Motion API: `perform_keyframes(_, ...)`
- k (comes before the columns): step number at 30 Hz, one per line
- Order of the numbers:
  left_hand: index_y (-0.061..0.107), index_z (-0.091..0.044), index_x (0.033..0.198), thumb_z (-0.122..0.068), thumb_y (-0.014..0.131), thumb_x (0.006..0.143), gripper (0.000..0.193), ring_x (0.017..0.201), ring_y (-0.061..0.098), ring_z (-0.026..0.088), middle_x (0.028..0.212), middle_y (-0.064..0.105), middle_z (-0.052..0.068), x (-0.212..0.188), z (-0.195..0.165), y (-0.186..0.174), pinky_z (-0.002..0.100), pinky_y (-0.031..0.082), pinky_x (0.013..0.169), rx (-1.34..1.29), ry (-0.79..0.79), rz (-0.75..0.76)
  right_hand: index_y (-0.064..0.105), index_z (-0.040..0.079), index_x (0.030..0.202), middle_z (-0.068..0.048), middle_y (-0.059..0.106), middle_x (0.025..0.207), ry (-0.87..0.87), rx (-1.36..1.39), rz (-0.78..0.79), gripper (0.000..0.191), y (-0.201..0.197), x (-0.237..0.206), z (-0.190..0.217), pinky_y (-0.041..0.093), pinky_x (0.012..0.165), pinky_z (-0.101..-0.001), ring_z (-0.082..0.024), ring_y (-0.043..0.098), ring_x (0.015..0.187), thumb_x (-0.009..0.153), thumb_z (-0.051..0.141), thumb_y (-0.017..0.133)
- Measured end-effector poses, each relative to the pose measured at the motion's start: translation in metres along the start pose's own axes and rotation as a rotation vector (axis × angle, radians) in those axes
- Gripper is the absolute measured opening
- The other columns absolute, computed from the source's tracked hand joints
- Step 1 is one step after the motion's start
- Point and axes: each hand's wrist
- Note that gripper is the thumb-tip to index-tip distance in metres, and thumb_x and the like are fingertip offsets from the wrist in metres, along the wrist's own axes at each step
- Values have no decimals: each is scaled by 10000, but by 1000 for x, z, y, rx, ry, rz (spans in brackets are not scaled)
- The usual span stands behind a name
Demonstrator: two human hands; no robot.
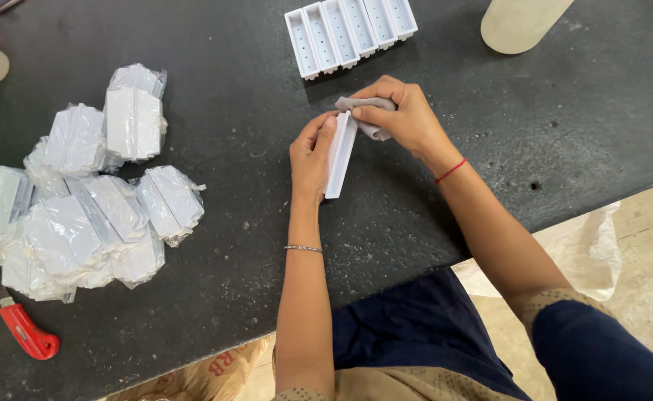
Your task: The person wipes the interior and exterior of small white plastic trays with a cloth, occasionally spraying liquid from a bottle. The person then unwraps several new trays from plastic bags and places them on the table.
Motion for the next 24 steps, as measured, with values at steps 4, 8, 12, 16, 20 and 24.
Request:
perform_keyframes(4, 732, -16, 1180, -232, 655, 1022, 279, 917, 660, 80, 1055, 749, 42, 0, 1, 3, 238, 544, 809, -17, 6, -4, 789, 44, 1089, 8, 626, 1001, -5, -132, -7, 205, -3, -1, 2, 543, 621, -222, -77, 646, 800, 903, 129, 786)
perform_keyframes(8, 744, -11, 1181, -236, 656, 1026, 287, 891, 647, 83, 1032, 743, 44, 0, 0, 4, 244, 534, 778, 21, -12, -10, 787, 48, 1084, 13, 639, 997, -12, -132, -18, 207, -3, -1, 7, 566, 614, -211, -73, 670, 804, 895, 133, 783)
perform_keyframes(12, 740, -7, 1175, -239, 664, 1015, 292, 899, 662, 85, 1038, 753, 45, -1, -1, 6, 245, 546, 787, 8, -24, -7, 800, 53, 1078, 4, 620, 983, -6, -200, -36, 201, -2, -2, 10, 559, 571, -225, -85, 654, 771, 896, 135, 784)
perform_keyframes(16, 737, -7, 1183, -239, 664, 1017, 294, 905, 659, 80, 1042, 747, 44, 0, -3, 8, 239, 545, 790, 5, 1, 9, 795, 52, 1042, 11, 633, 985, 31, -124, -44, 175, -2, -2, 11, 554, 561, -222, -85, 671, 750, 890, 141, 793)
perform_keyframes(20, 739, -6, 1181, -231, 668, 1019, 287, 881, 660, 83, 1012, 748, 51, 0, -4, 7, 239, 541, 772, 9, -8, -5, 800, 53, 1051, 5, 620, 967, 49, -190, -50, 186, -4, 0, 10, 553, 558, -228, -91, 663, 738, 879, 123, 784)
perform_keyframes(24, 741, -7, 1178, -225, 670, 1016, 281, 874, 662, 84, 1005, 750, 50, 1, -4, 7, 237, 538, 765, 17, 8, -9, 800, 44, 1059, 14, 641, 980, 19, -221, -47, 209, -7, 3, 9, 561, 611, -226, -88, 670, 794, 859, 102, 778)
Point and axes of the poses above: each hand's wrist, its own x-axis towards the middle knuckle, its own y-axis out of the palm, z = x × y
